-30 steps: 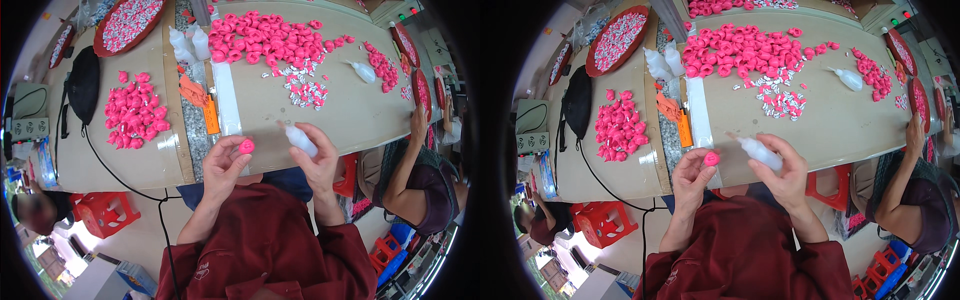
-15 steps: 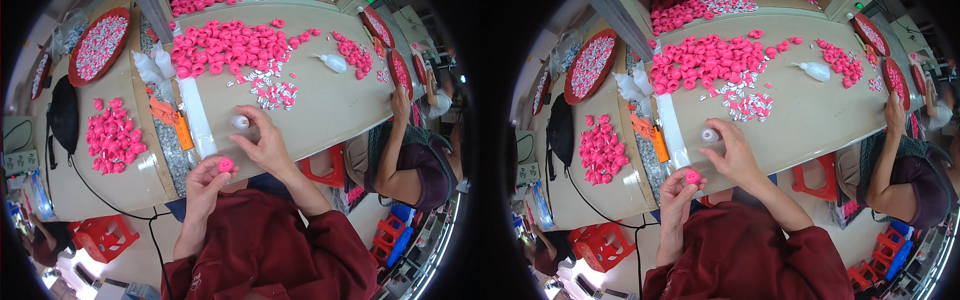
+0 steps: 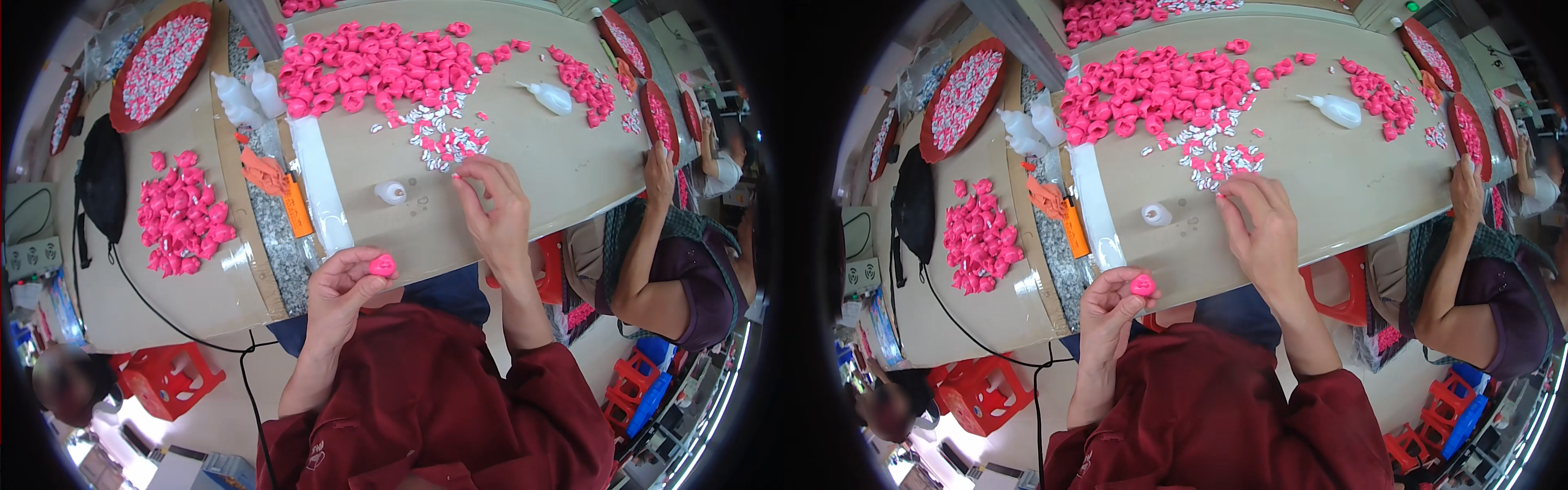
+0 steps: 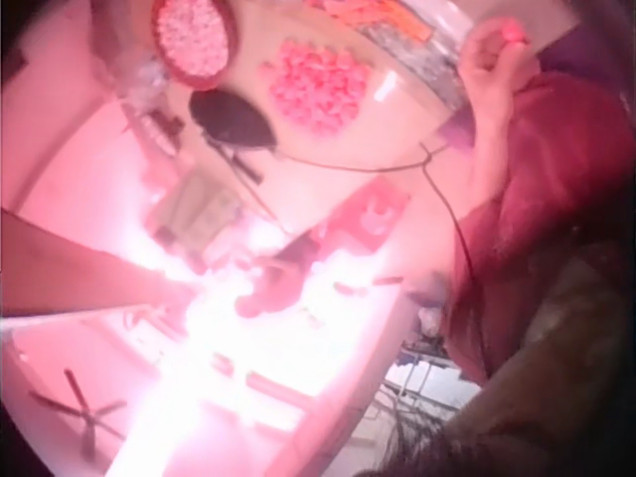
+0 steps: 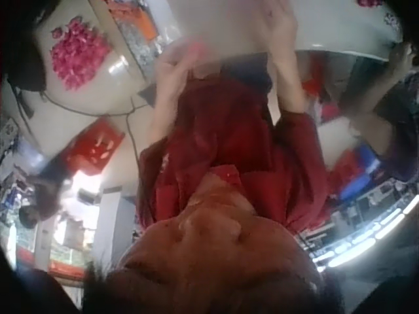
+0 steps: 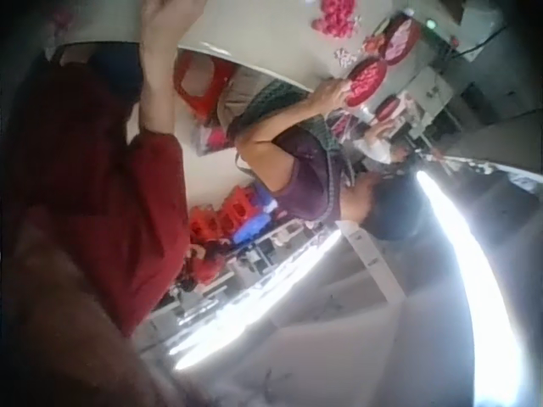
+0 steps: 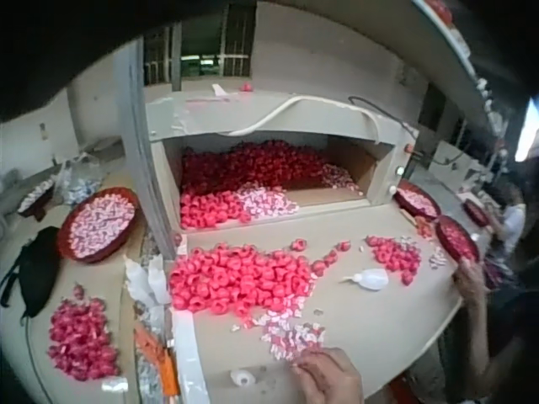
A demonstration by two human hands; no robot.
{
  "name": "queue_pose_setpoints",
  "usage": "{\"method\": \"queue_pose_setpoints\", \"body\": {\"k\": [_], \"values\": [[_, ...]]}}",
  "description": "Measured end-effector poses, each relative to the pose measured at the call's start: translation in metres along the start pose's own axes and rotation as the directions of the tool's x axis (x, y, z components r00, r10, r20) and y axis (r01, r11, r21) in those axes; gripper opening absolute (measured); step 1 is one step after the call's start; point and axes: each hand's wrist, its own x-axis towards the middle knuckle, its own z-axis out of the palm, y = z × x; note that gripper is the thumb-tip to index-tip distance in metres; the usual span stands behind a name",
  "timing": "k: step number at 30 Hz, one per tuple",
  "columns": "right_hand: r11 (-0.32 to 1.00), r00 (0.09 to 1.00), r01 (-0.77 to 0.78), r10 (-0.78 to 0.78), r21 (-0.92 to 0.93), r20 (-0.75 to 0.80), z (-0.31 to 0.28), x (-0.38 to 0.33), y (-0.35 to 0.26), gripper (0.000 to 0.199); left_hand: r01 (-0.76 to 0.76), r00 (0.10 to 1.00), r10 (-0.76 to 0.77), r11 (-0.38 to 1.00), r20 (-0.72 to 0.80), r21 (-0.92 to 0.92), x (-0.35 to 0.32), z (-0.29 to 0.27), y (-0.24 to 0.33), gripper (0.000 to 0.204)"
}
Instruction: The person repeatedly picks up small pink plastic pieces, applies glue from a small bottle, and attaches tiny white and pink components to form decorative items. The person places finished units on the table and continues the cycle with new pieces.
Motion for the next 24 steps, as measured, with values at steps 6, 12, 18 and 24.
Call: {"method": "queue_pose_setpoints", "body": {"k": [6, 12, 18, 24], "values": [[0.871, 0.884, -0.260, 0.041, 0.417, 0.466, -0.016, -0.027, -0.039, 0.011, 0.062, 0.997, -0.062, 0.998, 0.040, 0.013, 0.001, -0.005, -0.004, 0.028], [0.913, 0.900, -0.129, -0.056, 0.387, 0.432, -0.009, -0.036, -0.041, 0.016, 0.027, 0.999, -0.029, 0.999, 0.037, 0.047, 0.000, -0.001, -0.004, 0.026], [0.921, 0.910, -0.048, -0.120, 0.388, 0.397, -0.007, -0.038, -0.041, 0.017, 0.024, 0.998, -0.031, 0.994, 0.058, 0.106, 0.000, -0.004, -0.003, 0.026], [0.929, 0.921, 0.073, -0.203, 0.363, 0.334, -0.003, -0.043, -0.043, 0.022, 0.049, 0.998, -0.051, 0.998, 0.042, 0.042, -0.002, -0.004, -0.003, 0.025]]}}
